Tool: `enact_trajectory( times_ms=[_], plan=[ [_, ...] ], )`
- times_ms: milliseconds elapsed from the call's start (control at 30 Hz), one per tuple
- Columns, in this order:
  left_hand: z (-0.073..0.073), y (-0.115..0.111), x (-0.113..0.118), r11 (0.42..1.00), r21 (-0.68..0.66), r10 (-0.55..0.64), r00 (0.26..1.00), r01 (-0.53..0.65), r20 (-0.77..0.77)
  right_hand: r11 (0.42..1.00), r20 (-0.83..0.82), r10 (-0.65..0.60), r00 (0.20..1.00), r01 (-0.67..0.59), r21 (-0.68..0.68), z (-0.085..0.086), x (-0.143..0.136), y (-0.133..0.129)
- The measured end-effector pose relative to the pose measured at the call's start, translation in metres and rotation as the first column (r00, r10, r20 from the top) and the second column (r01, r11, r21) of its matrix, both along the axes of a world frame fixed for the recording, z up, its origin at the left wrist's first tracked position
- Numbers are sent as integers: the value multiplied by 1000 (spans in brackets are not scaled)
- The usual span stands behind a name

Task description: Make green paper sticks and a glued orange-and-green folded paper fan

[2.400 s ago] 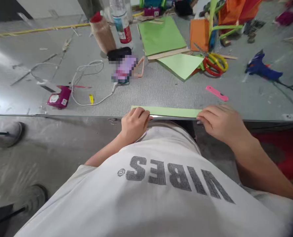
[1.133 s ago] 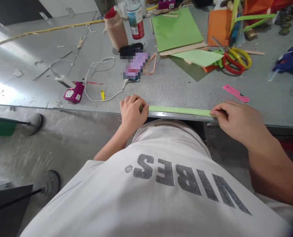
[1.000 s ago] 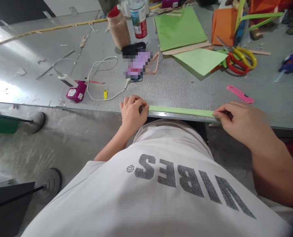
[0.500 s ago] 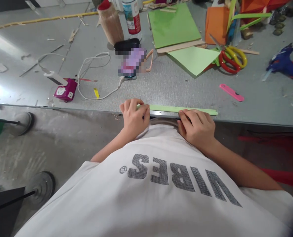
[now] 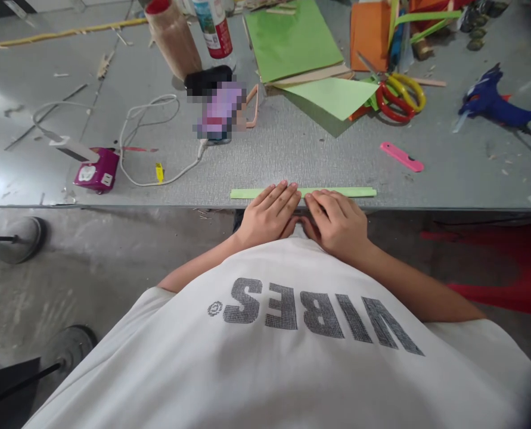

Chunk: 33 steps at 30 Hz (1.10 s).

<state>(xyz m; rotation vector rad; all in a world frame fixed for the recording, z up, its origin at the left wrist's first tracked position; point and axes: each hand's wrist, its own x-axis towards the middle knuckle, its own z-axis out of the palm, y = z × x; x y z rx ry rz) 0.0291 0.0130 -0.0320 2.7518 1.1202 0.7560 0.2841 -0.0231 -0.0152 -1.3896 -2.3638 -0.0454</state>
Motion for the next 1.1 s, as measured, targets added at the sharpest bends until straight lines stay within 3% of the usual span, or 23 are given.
enact_trajectory(
  times_ms=[233,400,567,767,967,1100],
  plan=[
    [8,-4,1,997,-77,32,999,-32,11,983,3,-183,983,183,29,-5,46,-11],
    [6,-11,-10,987,-69,145,989,-143,31,971,-3,-237,972,237,33,-7,65,-16],
    [2,-13,-19,984,-32,177,984,-177,0,968,-3,-244,970,244,49,-7,49,-17],
    [12,-3,8,997,-35,63,998,-63,-17,995,-1,-101,995,101,2,1,11,-4],
    [25,0,27,993,73,98,994,-94,-57,989,37,-144,989,143,29,21,23,2],
    [28,0,29,992,88,97,992,-90,-79,977,42,-208,977,206,52,24,30,-2]
  ],
)
